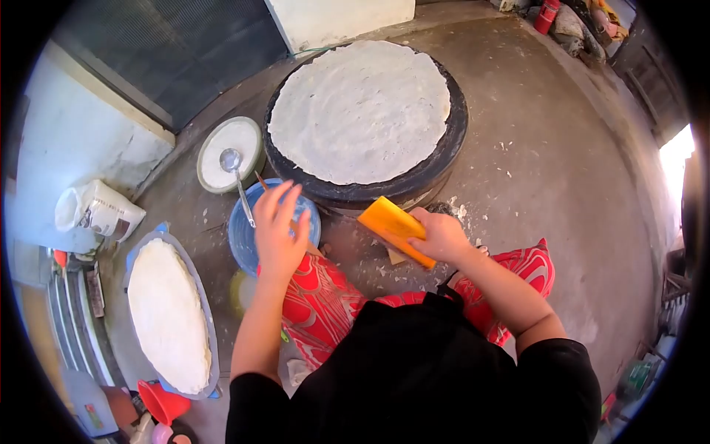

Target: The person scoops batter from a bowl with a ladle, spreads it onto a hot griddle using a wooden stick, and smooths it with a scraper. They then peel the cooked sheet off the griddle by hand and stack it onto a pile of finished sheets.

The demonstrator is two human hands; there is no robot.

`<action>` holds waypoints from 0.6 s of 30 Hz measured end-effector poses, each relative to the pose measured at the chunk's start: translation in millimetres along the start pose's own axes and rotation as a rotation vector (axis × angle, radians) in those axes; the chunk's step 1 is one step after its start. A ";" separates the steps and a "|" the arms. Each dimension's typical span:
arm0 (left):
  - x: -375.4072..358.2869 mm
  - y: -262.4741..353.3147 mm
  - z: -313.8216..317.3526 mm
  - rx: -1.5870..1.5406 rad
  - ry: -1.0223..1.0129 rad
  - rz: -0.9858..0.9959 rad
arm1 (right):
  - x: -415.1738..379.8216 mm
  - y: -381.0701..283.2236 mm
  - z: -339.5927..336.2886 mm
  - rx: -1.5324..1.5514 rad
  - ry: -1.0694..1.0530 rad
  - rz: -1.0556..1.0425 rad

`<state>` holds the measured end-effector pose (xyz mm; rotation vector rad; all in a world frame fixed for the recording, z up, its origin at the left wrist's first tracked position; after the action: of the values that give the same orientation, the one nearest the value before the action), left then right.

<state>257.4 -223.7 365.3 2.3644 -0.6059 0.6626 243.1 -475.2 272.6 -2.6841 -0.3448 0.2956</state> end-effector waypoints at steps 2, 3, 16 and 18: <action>18.8 -14.5 40.4 -0.056 -0.124 0.045 | -5.5 3.1 -6.0 -0.038 -0.034 -0.047; 23.4 -24.5 65.5 -0.098 -0.195 0.047 | -6.3 3.6 -7.6 -0.081 -0.059 -0.086; 56.5 -90.7 165.8 0.118 -0.290 0.030 | -6.4 8.8 6.9 -0.033 0.022 -0.131; 83.0 -92.0 156.2 0.038 -0.178 0.009 | -5.9 6.9 7.4 -0.075 0.001 -0.140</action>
<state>420.8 -281.1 266.4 2.4752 -0.6859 0.4744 236.9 -480.2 264.0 -2.7156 -0.5513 0.2440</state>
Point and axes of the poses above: each hand's wrist, its own x-axis towards the middle knuckle, its own z-axis out of the palm, y = z × x, the point moved 5 cm from there along x, towards the middle knuckle, and after that the axes turned 12 degrees about -x, right-handed, at the moved point
